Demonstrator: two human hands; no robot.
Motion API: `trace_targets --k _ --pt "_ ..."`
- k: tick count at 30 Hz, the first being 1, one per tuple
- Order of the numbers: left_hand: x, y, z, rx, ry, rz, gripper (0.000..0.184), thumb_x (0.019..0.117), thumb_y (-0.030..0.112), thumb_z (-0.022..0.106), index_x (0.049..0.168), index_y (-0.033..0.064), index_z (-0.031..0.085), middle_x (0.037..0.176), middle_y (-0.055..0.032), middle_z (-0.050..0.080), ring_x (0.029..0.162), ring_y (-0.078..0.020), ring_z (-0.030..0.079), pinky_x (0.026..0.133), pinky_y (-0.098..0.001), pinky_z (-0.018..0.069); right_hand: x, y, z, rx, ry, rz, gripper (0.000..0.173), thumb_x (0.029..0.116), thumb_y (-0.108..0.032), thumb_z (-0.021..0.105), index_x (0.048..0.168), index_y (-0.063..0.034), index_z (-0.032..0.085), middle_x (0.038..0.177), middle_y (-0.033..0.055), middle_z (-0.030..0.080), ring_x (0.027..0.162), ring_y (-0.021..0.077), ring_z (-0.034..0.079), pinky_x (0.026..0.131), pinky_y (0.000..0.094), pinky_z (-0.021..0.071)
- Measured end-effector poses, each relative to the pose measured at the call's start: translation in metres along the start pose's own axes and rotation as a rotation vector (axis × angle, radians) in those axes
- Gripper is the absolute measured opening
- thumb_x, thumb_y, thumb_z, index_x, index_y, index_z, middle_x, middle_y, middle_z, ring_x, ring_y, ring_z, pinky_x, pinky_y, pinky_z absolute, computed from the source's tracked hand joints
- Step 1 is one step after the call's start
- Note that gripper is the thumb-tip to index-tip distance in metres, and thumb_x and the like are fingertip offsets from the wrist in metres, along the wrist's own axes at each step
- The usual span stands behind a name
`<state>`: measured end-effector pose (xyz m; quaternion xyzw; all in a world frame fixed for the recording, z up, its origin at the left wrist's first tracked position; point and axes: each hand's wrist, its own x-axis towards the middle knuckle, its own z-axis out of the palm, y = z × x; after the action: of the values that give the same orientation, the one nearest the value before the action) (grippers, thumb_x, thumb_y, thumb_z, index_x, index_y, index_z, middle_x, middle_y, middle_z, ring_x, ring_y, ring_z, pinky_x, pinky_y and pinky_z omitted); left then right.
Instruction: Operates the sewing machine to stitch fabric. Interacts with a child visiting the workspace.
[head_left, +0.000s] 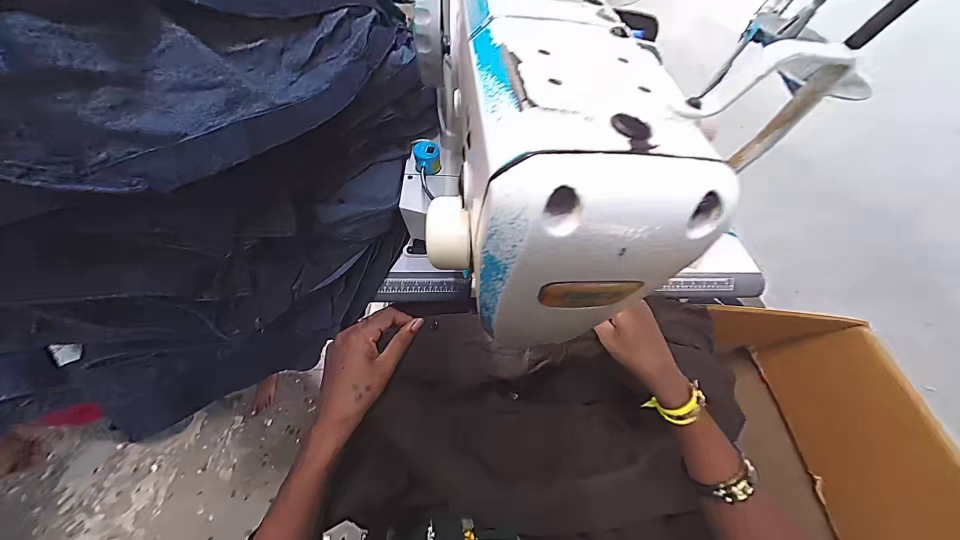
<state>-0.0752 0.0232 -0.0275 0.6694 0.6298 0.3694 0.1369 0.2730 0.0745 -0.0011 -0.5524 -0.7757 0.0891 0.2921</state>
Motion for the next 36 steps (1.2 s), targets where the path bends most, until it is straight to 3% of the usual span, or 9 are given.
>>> trace_targets --k 4,8,15,21,25,27,29,33,36 --pt "-0.004 0.014 0.017 -0.241 -0.235 0.055 0.048 0.1067 0.038 0.043 0.138 0.0048 0.058 0.124 -0.0082 0.068 0.112 -0.0144 0.066 0.098 -0.039 0.0533 0.019 0.029 0.0 -0.195 0.104 0.037 0.022 0.0991 -0.014 0.061 0.107 0.0006 0.075 0.102 0.0235 0.071 0.099 0.0445 0.068 0.086 0.0608 0.0511" --pt "-0.001 0.046 0.033 -0.509 -0.316 -0.032 0.058 0.1077 0.035 0.042 0.151 -0.0033 0.038 0.14 -0.0146 0.057 0.123 -0.0077 0.058 0.104 -0.0262 0.0487 0.043 0.033 0.018 -0.342 0.085 -0.054 0.028 0.0972 -0.02 0.068 0.114 0.0013 0.074 0.108 0.0265 0.067 0.104 0.0477 0.063 0.082 0.0614 0.0486" --pt "-0.007 0.06 0.048 -0.461 -0.2 -0.148 0.055 0.1038 0.034 0.048 0.145 -0.0014 0.048 0.132 -0.0141 0.061 0.122 -0.0132 0.058 0.105 -0.0321 0.0472 0.037 0.039 0.019 -0.231 0.183 -0.031 0.021 0.0989 -0.014 0.062 0.103 0.0028 0.074 0.106 0.0267 0.071 0.105 0.0464 0.068 0.089 0.0586 0.0536" --pt "-0.005 0.06 0.052 -0.492 -0.15 -0.158 0.05 0.1023 0.028 0.05 0.14 -0.0058 0.049 0.124 -0.0138 0.062 0.111 -0.0082 0.06 0.096 -0.0248 0.0493 0.009 0.028 -0.008 0.066 0.295 0.128 0.018 0.0959 -0.008 0.063 0.105 0.0027 0.073 0.092 0.016 0.071 0.076 0.0178 0.065 0.071 0.0346 0.0519" --pt "0.001 0.058 0.049 -0.438 -0.166 -0.175 0.045 0.1016 0.03 0.054 0.129 -0.0056 0.053 0.114 -0.0126 0.062 0.1 -0.0079 0.06 0.089 -0.025 0.0495 0.007 0.018 -0.018 0.147 0.273 0.114 0.019 0.0947 -0.01 0.065 0.106 0.0016 0.075 0.098 0.0122 0.073 0.082 0.0061 0.065 0.077 0.0233 0.0506" --pt "0.005 0.058 0.04 -0.31 -0.218 -0.155 0.045 0.1032 0.037 0.053 0.123 -0.0035 0.058 0.106 -0.0149 0.066 0.099 -0.0168 0.063 0.089 -0.0366 0.0509 0.012 0.008 -0.013 0.121 0.312 0.035 0.02 0.0949 -0.015 0.065 0.098 0.0028 0.073 0.089 0.0103 0.072 0.076 0.0018 0.062 0.072 0.0191 0.048" --pt "-0.003 0.061 0.027 -0.217 -0.224 0.048 0.041 0.1034 0.038 0.053 0.098 -0.0013 0.066 0.076 -0.0113 0.064 0.071 -0.0206 0.063 0.066 -0.0414 0.0514 0.017 -0.006 -0.006 0.063 0.346 -0.11 0.019 0.0913 -0.015 0.067 0.088 0.0037 0.07 0.078 0.01 0.066 0.068 0.0055 0.056 0.065 0.0208 0.0447" --pt "-0.039 0.062 -0.032 -0.451 -0.499 0.624 0.041 0.1078 0.041 0.047 0.085 0.011 0.062 0.069 -0.0005 0.059 0.064 -0.008 0.058 0.058 -0.0234 0.0472 0.011 -0.034 0.013 -0.09 0.337 -0.598 0.022 0.0969 -0.026 0.063 0.087 -0.0063 0.065 0.075 0.0106 0.068 0.073 0.0215 0.068 0.066 0.033 0.0542" --pt "-0.044 0.005 -0.073 -0.441 -0.172 0.109 0.028 0.1062 0.035 0.052 0.093 0.0155 0.067 0.081 0.0129 0.065 0.076 0.0093 0.059 0.071 -0.0116 0.0499 0.007 -0.055 0.024 -0.096 0.185 -0.732 0.027 0.1026 -0.025 0.057 0.086 -0.0091 0.071 0.074 0.0104 0.07 0.074 0.0248 0.069 0.067 0.0372 0.0553"
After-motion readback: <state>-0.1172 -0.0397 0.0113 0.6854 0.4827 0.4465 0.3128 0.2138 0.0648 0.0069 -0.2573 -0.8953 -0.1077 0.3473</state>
